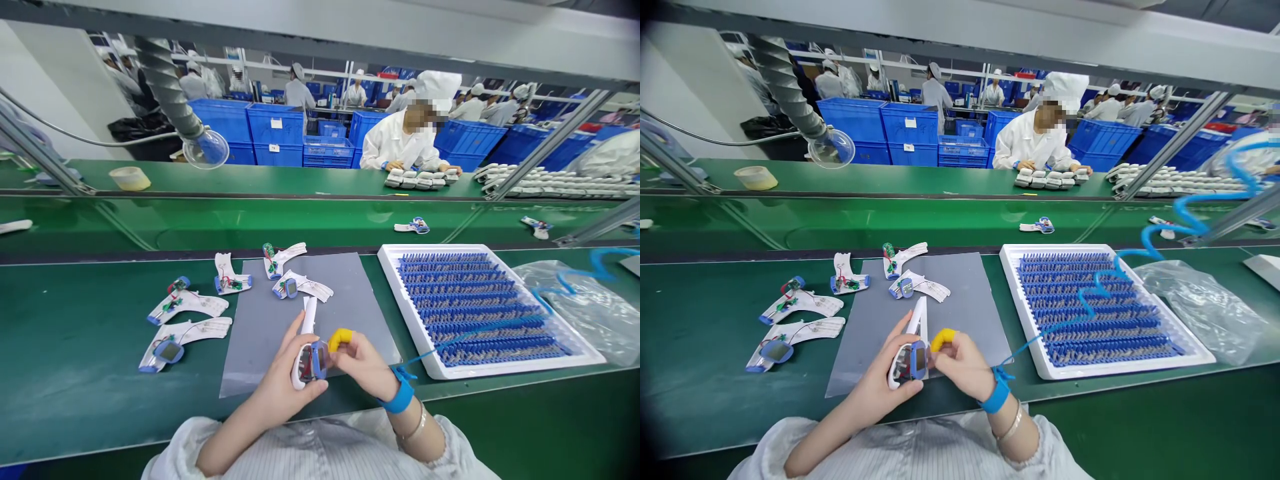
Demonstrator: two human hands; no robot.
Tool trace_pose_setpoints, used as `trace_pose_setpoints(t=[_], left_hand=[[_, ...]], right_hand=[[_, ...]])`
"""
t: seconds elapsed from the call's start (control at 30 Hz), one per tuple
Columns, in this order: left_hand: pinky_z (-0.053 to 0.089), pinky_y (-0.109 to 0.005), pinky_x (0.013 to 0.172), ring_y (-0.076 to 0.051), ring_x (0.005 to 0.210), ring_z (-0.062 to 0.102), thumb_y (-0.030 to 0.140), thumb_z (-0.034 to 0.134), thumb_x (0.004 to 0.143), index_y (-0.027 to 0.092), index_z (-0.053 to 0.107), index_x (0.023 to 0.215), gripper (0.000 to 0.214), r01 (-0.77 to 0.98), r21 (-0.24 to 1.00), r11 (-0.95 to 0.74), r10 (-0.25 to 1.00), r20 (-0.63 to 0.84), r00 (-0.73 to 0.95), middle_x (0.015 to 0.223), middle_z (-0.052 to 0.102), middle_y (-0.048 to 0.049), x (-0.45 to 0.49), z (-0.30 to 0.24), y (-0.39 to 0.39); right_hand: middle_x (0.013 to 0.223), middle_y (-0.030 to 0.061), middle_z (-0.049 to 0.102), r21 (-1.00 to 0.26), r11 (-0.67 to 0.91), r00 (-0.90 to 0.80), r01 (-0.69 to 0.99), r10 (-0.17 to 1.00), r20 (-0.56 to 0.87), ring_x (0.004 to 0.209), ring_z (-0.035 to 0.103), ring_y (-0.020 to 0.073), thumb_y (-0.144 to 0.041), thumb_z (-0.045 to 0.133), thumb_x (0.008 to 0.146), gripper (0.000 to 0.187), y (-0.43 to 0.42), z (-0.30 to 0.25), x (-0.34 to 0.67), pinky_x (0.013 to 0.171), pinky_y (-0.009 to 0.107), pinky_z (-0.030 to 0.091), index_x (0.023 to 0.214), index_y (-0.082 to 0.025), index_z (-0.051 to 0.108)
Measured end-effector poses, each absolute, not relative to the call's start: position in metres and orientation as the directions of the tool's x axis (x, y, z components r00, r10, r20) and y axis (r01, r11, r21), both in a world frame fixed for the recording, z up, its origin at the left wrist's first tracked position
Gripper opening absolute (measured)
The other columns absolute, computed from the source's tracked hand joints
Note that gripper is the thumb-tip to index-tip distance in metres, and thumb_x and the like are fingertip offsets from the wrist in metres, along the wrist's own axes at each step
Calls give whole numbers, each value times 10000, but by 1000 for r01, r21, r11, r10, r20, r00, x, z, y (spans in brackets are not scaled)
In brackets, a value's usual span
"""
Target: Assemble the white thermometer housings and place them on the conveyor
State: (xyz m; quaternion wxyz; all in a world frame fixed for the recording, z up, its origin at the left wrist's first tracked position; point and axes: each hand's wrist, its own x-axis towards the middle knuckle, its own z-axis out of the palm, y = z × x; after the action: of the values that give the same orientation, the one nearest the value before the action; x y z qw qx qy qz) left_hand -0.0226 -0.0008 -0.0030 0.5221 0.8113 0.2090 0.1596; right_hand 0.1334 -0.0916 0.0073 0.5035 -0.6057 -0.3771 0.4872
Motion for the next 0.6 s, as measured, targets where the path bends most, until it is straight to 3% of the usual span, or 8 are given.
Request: trace_pose_setpoints(t=[0.07, 0.13, 0.27, 0.6], left_hand=[[362, -404, 972, -292, 1317, 235, 311, 609, 731, 228, 404, 1154, 477, 147, 929, -338, 502, 47, 864, 1474, 65, -138, -23, -3, 0], [332, -431, 993, -306, 1323, 213, 309, 632, 710, 223, 408, 1150, 502, 161, 921, -355, 506, 44, 862, 1474, 53, -144, -22, -4, 0], [326, -478, 988, -354, 1314, 210, 332, 709, 630, 195, 404, 1134, 605, 228, 886, -403, 536, 27, 844, 1464, -18, -188, -19, -7, -3], [389, -472, 923, -364, 1279, 285, 383, 710, 626, 204, 371, 1092, 604, 194, 871, -452, 572, 116, 812, 1444, -25, -217, -19, -14, -6]], right_hand=[[652, 7, 583, -942, -238, 146, -238, 950, -277, 599, 552, 98, -407, 562, 758, 264, -92, 6, 136, 554, 210, 408, 749, -143, 567], [629, 3, 580, -922, -247, 93, -297, 954, -285, 557, 532, 73, -455, 585, 752, 329, -93, 4, 136, 522, 184, 380, 780, -128, 585], [631, -17, 561, -916, -209, 58, -342, 968, -242, 529, 493, 49, -422, 657, 713, 333, -90, 0, 129, 501, 167, 364, 851, -126, 594], [629, -19, 577, -900, -242, 10, -362, 965, -263, 537, 525, 63, -410, 676, 701, 344, -87, -2, 128, 538, 189, 411, 851, -120, 571]])
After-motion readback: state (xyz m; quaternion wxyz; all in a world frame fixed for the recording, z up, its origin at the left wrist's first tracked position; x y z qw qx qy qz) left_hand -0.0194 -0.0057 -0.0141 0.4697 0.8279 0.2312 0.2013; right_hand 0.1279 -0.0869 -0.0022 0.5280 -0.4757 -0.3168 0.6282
